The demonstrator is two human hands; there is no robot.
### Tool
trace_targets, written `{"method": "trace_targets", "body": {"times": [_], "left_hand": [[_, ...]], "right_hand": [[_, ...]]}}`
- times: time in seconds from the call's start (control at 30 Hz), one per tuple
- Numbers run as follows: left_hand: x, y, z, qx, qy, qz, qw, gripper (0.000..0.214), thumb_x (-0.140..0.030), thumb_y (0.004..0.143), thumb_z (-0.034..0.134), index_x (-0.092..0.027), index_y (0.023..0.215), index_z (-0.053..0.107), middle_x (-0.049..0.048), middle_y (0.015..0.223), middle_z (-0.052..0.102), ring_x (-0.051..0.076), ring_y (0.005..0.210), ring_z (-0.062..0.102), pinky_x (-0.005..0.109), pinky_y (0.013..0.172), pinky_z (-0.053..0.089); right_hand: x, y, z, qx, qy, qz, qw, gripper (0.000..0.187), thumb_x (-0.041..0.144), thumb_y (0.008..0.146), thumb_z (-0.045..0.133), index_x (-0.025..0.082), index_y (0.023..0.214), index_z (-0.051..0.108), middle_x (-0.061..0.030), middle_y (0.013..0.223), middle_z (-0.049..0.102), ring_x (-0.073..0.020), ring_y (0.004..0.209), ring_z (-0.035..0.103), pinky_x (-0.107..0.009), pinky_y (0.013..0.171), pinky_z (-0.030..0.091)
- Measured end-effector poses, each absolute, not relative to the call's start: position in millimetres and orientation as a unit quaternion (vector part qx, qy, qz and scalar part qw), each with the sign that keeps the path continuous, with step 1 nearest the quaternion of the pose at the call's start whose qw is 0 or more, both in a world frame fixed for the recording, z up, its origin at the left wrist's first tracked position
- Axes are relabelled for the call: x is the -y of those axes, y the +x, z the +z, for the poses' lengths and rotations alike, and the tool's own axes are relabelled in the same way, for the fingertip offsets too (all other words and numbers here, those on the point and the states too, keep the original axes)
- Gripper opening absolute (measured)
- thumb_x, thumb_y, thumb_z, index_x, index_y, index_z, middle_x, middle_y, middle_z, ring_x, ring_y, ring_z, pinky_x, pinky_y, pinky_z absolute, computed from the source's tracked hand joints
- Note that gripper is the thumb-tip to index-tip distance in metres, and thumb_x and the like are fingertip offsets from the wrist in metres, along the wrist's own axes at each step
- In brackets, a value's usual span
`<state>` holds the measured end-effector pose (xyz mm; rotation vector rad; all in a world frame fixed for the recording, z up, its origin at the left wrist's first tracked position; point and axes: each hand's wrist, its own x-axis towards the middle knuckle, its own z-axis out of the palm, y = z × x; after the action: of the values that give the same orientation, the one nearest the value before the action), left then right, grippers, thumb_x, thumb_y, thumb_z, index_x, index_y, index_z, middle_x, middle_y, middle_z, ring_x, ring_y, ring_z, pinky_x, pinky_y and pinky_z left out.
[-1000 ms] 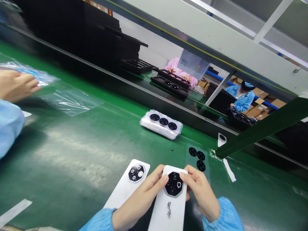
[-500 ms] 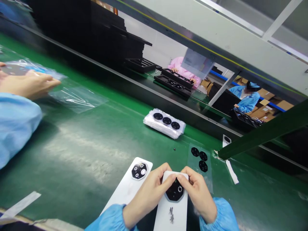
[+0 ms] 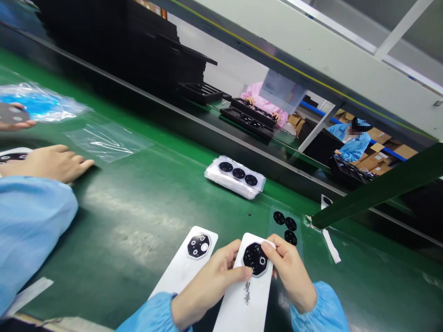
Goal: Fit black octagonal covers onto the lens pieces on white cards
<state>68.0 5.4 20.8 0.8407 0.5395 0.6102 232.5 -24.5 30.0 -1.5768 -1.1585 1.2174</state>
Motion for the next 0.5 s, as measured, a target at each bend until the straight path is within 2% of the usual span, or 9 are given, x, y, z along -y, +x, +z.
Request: {"method": "trace_targets", "body": {"times": [0.27,0.33,0.5], "left_hand": [[-7.3,66.3,18.2,-0.255,0.406,0.278,0.832,0.020,-0.025,0.073,0.066,-0.017,0.088,0.056,0.0013,0.085,0.063,0.018,0.083,0.057,0.028,0.074,0.041],[-7.4,66.8,17.6,-0.258,0.410,0.277,0.830,0.021,-0.032,0.076,0.064,-0.017,0.088,0.057,0.0012,0.084,0.063,0.019,0.083,0.058,0.029,0.076,0.042],[-6.3,69.5,14.7,-0.273,0.456,0.305,0.790,0.033,-0.048,0.078,0.059,-0.016,0.085,0.058,0.0017,0.078,0.063,0.017,0.073,0.057,0.026,0.065,0.043]], "right_hand": [[22.7,233.1,29.2,0.467,-0.632,0.467,0.405,0.041,0.056,0.076,0.058,0.017,0.066,0.049,0.0070,0.050,0.041,-0.0061,0.043,0.036,-0.019,0.040,0.025],[21.4,233.8,28.6,0.461,-0.636,0.466,0.407,0.042,0.058,0.075,0.059,0.018,0.066,0.049,0.0074,0.049,0.041,-0.0062,0.041,0.035,-0.019,0.039,0.024],[21.1,232.5,30.1,0.444,-0.637,0.466,0.423,0.043,0.059,0.073,0.060,0.017,0.068,0.051,0.0065,0.051,0.042,-0.0066,0.042,0.036,-0.019,0.040,0.025]]}}
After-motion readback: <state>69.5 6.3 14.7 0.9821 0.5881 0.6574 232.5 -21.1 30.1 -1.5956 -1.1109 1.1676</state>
